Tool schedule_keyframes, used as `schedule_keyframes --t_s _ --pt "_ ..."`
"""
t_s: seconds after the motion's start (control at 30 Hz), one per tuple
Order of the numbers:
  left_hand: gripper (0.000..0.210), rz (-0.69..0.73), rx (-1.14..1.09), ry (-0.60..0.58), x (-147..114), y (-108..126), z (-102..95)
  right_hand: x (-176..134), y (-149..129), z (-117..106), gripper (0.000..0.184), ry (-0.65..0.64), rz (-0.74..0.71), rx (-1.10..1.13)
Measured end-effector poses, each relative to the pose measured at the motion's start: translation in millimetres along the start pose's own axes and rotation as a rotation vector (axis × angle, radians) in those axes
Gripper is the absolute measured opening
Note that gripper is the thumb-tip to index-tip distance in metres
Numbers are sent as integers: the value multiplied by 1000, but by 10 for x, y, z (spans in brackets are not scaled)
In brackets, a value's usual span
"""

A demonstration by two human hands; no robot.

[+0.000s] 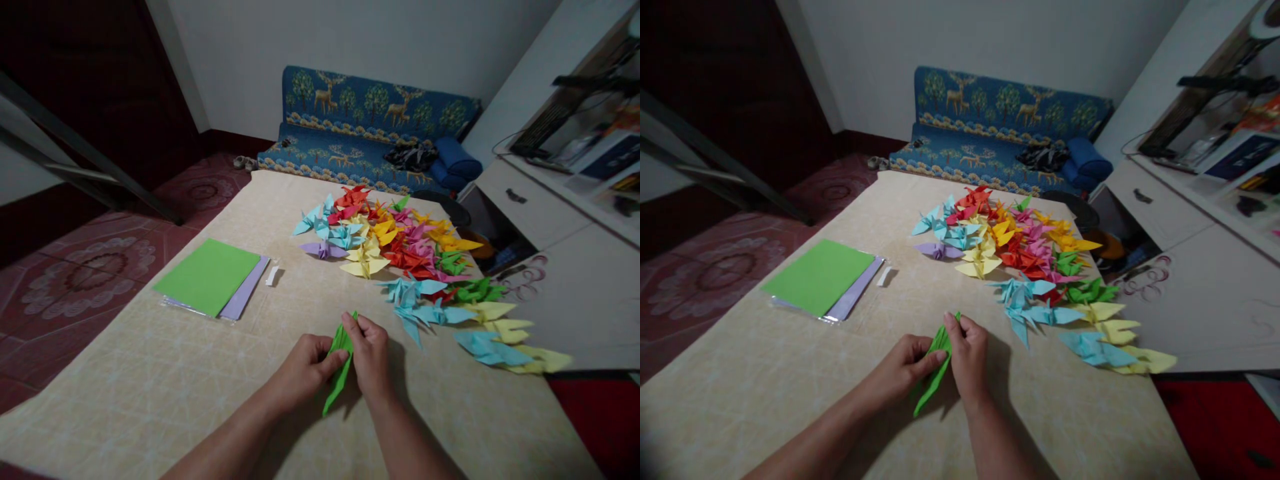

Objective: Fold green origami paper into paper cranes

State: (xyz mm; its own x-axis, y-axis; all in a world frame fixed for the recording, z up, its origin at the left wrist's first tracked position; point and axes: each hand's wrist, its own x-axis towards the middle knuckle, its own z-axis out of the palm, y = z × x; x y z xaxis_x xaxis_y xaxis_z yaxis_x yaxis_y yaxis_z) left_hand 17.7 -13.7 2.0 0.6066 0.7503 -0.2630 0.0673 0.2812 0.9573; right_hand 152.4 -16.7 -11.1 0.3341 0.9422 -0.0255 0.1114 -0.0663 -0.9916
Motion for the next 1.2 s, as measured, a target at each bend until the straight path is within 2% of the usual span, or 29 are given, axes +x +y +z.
schedule_keyframes --t_s 0.23,0.37,0.5,0.8,1.03,1.2 --pt "48 39 -42 77 30 -9 -31 70 21 2 43 -11 -52 15" --pt "43 126 -75 244 77 -11 -74 19 -10 -17 31 50 -86 47" --pt "36 199 -85 380 94 22 -112 -46 -22 -38 27 31 -108 63" --pt "23 193 -210 399 117 3 -96 -28 -53 -49 16 -10 -113 98" --pt "41 247 -323 520 101 16 -124 -29 -38 -34 15 -173 -64 118" --pt "31 224 -303 533 88 51 -128 -29 -50 -31 19 -182 -73 104"
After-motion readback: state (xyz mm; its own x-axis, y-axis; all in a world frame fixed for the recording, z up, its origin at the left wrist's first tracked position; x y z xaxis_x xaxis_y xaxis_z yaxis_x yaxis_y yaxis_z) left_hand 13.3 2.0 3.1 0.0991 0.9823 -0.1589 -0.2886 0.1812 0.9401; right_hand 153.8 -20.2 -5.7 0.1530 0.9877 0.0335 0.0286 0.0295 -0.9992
